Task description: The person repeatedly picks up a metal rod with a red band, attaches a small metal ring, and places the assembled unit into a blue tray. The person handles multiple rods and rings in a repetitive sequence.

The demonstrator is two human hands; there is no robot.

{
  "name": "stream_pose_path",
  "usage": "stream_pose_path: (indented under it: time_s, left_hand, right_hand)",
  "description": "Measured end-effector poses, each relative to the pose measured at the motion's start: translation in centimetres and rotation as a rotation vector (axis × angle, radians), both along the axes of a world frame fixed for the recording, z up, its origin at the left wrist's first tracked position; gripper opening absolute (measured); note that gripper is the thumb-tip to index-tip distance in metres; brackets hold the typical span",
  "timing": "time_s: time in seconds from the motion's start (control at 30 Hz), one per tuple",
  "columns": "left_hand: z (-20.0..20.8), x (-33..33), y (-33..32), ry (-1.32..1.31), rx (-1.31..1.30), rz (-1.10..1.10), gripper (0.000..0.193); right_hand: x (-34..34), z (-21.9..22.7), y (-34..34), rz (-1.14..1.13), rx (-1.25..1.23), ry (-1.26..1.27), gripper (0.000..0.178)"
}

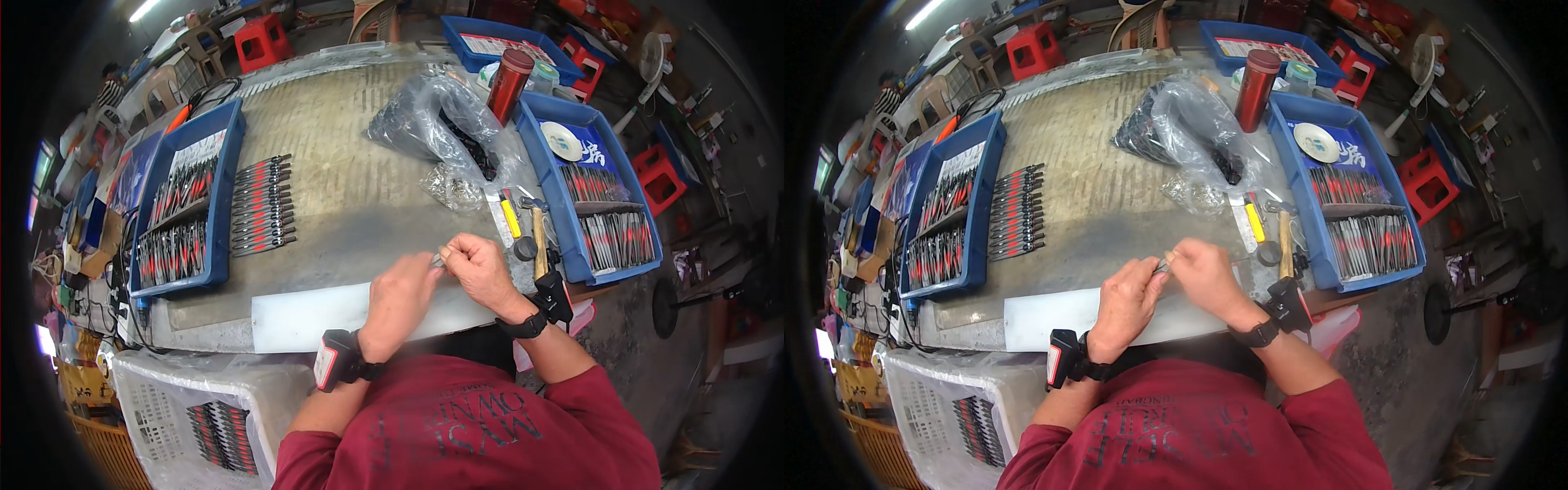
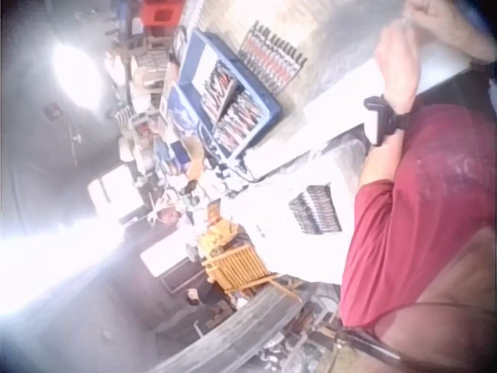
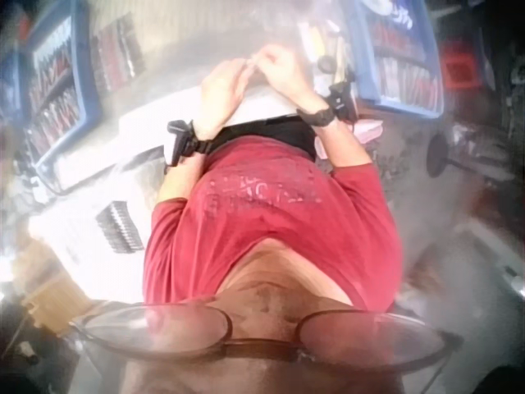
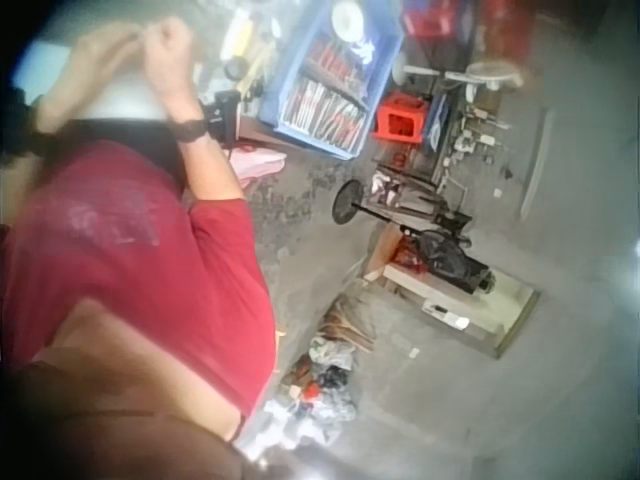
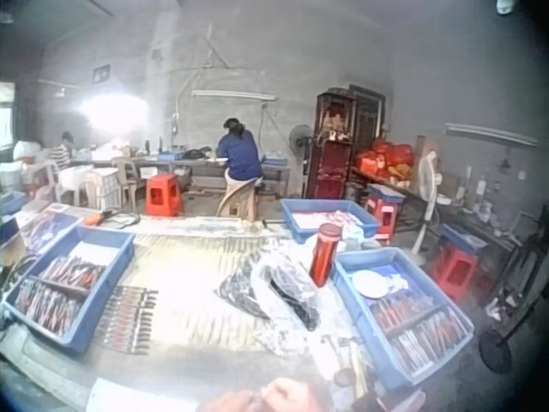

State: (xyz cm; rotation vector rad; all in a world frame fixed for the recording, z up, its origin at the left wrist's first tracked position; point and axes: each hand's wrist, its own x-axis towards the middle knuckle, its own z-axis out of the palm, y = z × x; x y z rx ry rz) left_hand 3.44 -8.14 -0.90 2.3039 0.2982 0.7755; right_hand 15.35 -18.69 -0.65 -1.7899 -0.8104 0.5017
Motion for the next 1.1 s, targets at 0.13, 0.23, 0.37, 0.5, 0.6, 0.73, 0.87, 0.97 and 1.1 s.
stream_pose_path:
  time_s: [0.13,0.23,0.37,0.5,0.6,0.73,0.87,0.97,1.1]
  left_hand:
    - [-0.1,0.1,-0.1,-0.002,0.005,0.02,0.017]
    - [-0.2,0.1,-0.5,0.025,0.068,0.063,0.013]
    - [-0.4,0.1,-0.5,0.013,0.12,0.057,0.011]
    - [-0.9,0.0,-0.1,0.032,0.171,0.053,0.012]
    - [-1.7,-0.1,0.3,0.107,0.212,0.041,0.013]
    - [-3.1,-0.3,0.2,0.149,0.242,0.004,0.014]
    - [-4.1,-0.3,-0.1,0.136,0.243,-0.032,0.014]
    - [-4.3,-0.3,-0.1,0.118,0.255,-0.043,0.014]
    - [-4.3,-0.3,-0.1,0.129,0.268,-0.045,0.015]
  right_hand:
    - [-0.2,0.0,0.0,-0.032,0.04,0.009,0.022]
    - [-0.3,0.1,0.1,-0.041,0.026,0.022,0.022]
    - [-0.2,0.0,0.0,-0.017,0.011,0.018,0.023]
    - [2.8,0.7,-0.7,0.09,-0.048,-0.04,0.024]
    - [7.3,1.3,-0.4,-0.244,-0.043,-0.203,0.021]
    - [12.3,0.4,-0.1,-0.384,-0.181,-0.537,0.021]
    - [13.7,-2.4,1.2,-0.396,-0.131,-0.652,0.022]
    - [14.0,-3.7,2.0,-0.44,-0.217,-0.706,0.021]
    - [13.9,-4.3,2.7,-0.502,-0.43,-0.682,0.019]
